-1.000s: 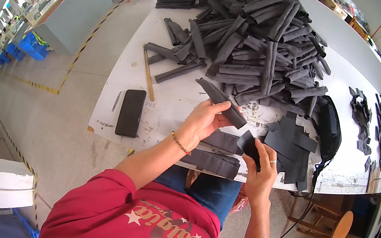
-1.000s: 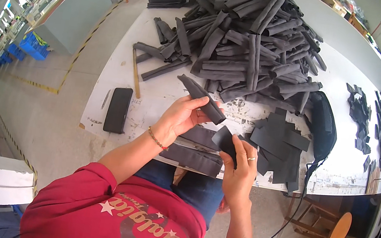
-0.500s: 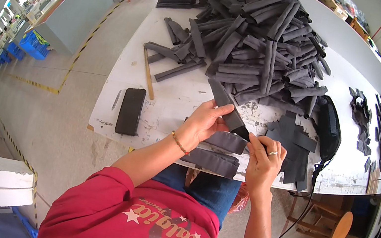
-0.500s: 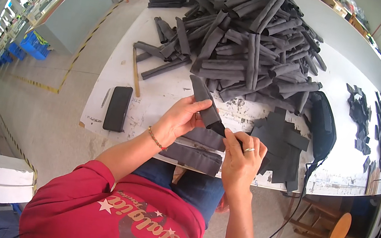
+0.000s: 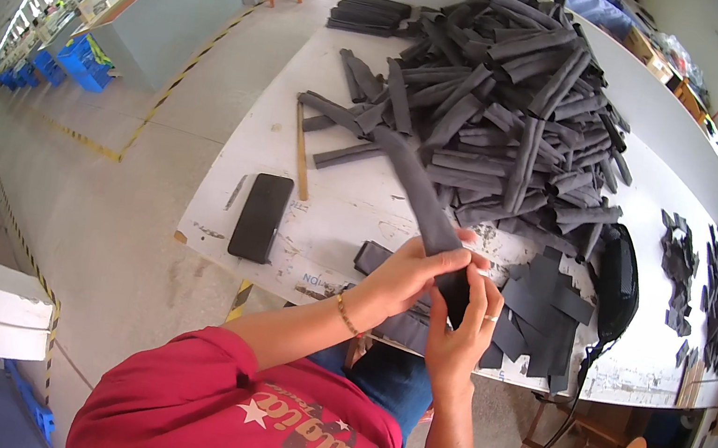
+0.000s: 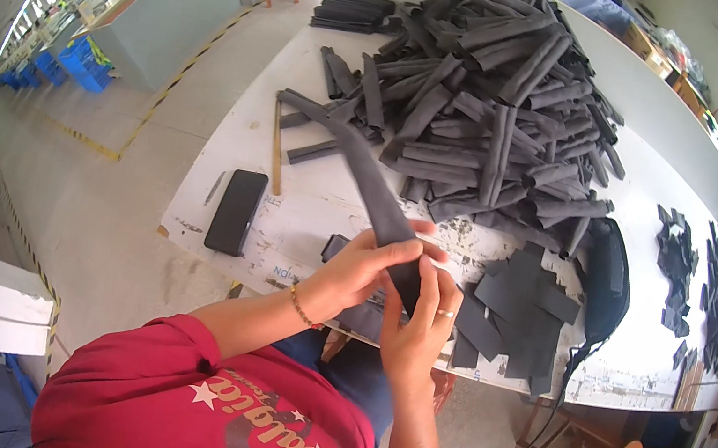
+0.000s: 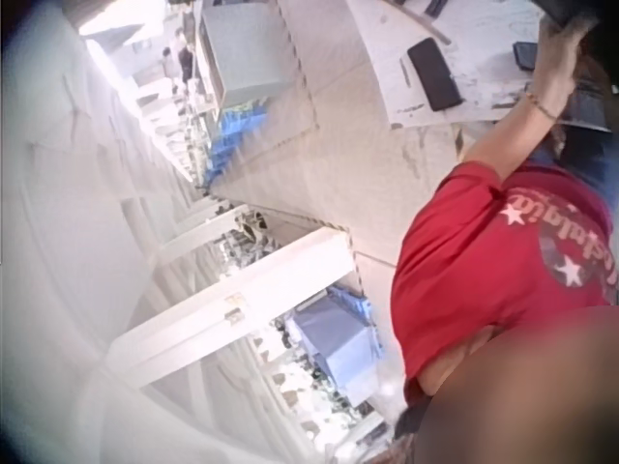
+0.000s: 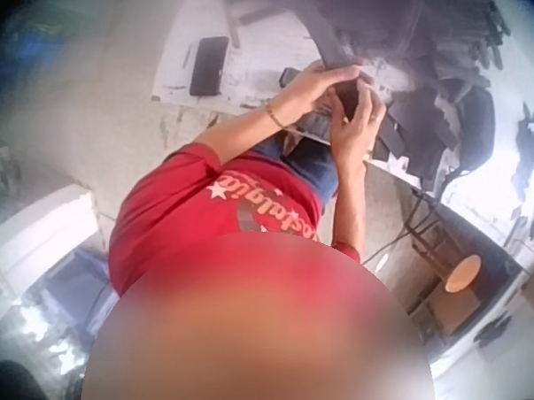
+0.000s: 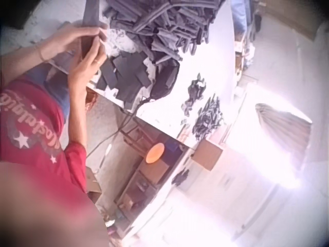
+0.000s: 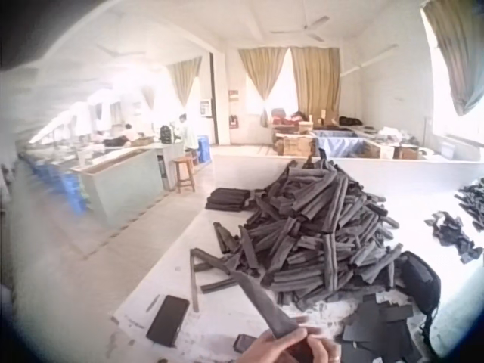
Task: The recorder is sorting through and inspecting long black foam or rubber parts on a large work surface.
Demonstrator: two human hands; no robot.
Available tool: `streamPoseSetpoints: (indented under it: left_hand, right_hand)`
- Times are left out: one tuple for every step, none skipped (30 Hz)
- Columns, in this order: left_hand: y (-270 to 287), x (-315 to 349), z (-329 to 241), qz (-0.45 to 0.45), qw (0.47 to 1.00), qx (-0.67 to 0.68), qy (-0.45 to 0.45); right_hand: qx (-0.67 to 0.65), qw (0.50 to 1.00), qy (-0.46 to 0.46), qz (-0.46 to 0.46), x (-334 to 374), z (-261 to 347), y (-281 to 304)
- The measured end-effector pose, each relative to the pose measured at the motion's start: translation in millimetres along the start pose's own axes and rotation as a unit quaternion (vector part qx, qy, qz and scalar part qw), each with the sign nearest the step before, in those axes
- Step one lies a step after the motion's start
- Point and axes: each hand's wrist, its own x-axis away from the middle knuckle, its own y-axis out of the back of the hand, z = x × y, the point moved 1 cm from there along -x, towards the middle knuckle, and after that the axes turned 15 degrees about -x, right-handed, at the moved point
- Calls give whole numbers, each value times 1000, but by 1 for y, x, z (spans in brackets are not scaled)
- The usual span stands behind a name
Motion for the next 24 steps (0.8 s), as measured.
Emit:
streamPoseSetpoints:
  left_hand:
    - [4,-4,4,19,1000,3,22]
    - [13,-6,3,13,1000,1,15]
    - [16,-9,2,27,997,-57,-49]
    - [19,-11,2,42,986,-115,-112]
    - [17,-8,5,40,988,-116,-99]
    - [15,-6,9,40,988,-114,-98]
    - [13,-4,14,28,995,-61,-80]
    - [13,-2,19,14,998,-9,-62]
    - [11,2,24,24,998,20,-45]
    - [11,4,26,23,999,20,-45]
    - [11,6,26,28,998,20,-57]
    - [12,7,23,32,997,19,-69]
    - [13,8,19,34,997,10,-73]
    - [16,10,12,30,996,9,-78]
    - [20,12,5,32,997,-4,-74]
    - [24,11,-1,33,997,-17,-69]
    - [31,5,-1,12,997,2,-78]
    - [32,1,0,8,997,3,-79]
    - [28,-3,3,7,997,18,-74]
    - [25,-5,5,6,997,34,-68]
    - [19,-1,10,8,997,39,-70]
    - [19,3,9,5,996,39,-75]
    - [20,4,8,-13,997,22,-67]
    - [21,4,6,-32,998,6,-59]
  right_hand:
    - [-4,1000,3,2,6,0,0]
    - [41,999,4,24,13,-2,-2]
    - [91,995,4,43,19,-5,-1]
    - [90,995,7,44,23,-8,-2]
    - [65,996,-11,62,29,-10,-1]
    - [41,995,-28,81,32,-11,0]
    - [31,995,-30,87,30,-14,0]
    - [31,995,-31,87,27,-16,-3]
    - [3,995,-21,97,21,-17,-6]
    - [-25,994,-11,106,15,-17,-11]
    - [-48,992,13,113,2,-13,-15]
    - [-50,992,14,115,1,-9,-15]
    - [-33,991,9,126,0,-7,-15]
    - [-18,990,7,138,-4,-5,-16]
    - [-21,990,11,141,-3,-3,-13]
    - [-41,986,-30,161,2,-3,-8]
    - [-61,979,-74,180,6,-3,-5]
    - [-63,978,-75,183,3,-3,-7]
    - [-51,981,-39,181,-3,-4,-8]
    - [-40,983,-3,178,-9,-4,-10]
    - [-56,980,-32,187,-12,-6,-12]
    - [-58,980,-28,190,-13,-3,-14]
    - [-38,981,-8,192,-17,2,-15]
    - [-18,981,11,194,-19,4,-15]
